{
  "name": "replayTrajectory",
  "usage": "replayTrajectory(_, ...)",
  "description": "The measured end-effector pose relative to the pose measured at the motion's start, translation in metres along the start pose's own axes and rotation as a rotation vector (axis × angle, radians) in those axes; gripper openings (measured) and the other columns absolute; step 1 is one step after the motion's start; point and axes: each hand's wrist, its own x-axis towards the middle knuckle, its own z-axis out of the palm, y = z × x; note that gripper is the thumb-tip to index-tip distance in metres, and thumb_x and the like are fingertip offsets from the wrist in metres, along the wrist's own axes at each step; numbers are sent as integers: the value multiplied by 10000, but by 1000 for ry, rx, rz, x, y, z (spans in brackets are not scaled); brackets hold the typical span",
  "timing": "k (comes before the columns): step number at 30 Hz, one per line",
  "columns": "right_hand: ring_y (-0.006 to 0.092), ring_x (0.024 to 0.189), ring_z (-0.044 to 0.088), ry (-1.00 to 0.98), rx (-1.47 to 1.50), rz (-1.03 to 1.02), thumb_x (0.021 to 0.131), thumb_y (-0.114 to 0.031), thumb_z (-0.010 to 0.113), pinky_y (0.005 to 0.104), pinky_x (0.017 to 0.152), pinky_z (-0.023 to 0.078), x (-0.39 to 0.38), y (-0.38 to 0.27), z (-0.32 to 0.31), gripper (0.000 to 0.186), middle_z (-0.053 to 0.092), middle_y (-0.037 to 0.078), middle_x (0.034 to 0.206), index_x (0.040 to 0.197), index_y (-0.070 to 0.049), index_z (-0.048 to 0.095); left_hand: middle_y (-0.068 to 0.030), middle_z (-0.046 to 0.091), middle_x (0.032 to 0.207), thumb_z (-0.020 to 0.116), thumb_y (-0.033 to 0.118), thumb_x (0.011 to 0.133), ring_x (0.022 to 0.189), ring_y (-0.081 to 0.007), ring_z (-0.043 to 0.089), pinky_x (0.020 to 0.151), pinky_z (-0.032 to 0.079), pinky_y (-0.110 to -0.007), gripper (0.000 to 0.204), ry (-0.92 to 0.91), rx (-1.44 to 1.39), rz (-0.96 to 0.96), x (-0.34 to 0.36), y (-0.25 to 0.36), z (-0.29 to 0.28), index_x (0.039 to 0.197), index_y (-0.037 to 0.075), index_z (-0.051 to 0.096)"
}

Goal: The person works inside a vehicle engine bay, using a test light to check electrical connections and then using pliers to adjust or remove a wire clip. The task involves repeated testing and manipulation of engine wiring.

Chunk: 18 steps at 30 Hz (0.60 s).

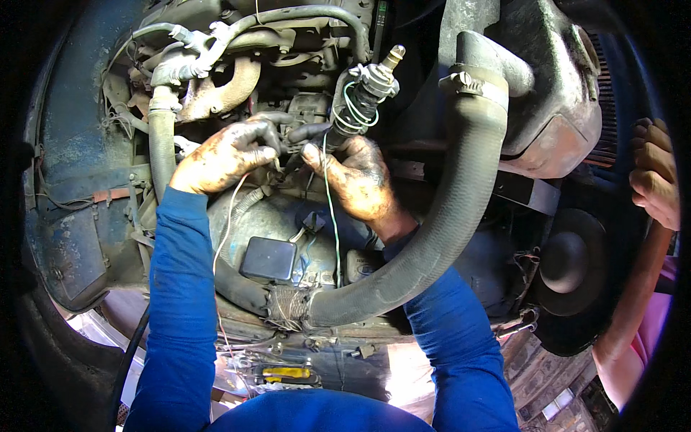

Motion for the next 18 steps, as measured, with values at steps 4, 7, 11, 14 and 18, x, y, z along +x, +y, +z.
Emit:
replayTrajectory(4,81,947,567,72,84,-83,950,-66,691,246,860,474,2,4,-1,164,658,3,1024,1108,-33,664,-61,642,902,620,178,965,862,-145,616,783,516,-314,166,31,-163,-359,-9,-4,-16,1029,25,614)
replayTrajectory(7,84,915,570,137,-4,-121,968,-55,665,241,849,471,-1,9,-4,117,648,11,1006,1081,-25,650,-91,666,890,599,165,951,821,-221,659,766,532,-369,154,286,48,-379,-15,-18,-21,1000,25,641)
replayTrajectory(11,74,899,561,236,-133,-151,988,-47,646,234,813,469,-5,11,-5,60,627,-2,1014,1046,-36,638,-179,659,775,586,83,823,666,-345,651,629,537,-428,119,544,1268,218,-24,-46,-39,827,2,674)
replayTrajectory(14,69,891,566,240,-142,-96,983,-36,649,237,803,481,-9,7,-4,72,617,-6,991,1053,-38,630,-200,648,769,581,87,828,685,-374,649,653,535,-444,137,652,1315,52,-27,-57,-37,866,-15,665)
replayTrajectory(18,84,873,576,225,-87,-33,990,-66,643,252,775,508,-14,-3,-4,62,608,2,960,1041,-36,623,-237,632,793,594,92,832,713,-413,640,676,531,-466,172,710,1119,96,-28,-43,-35,939,-34,643)
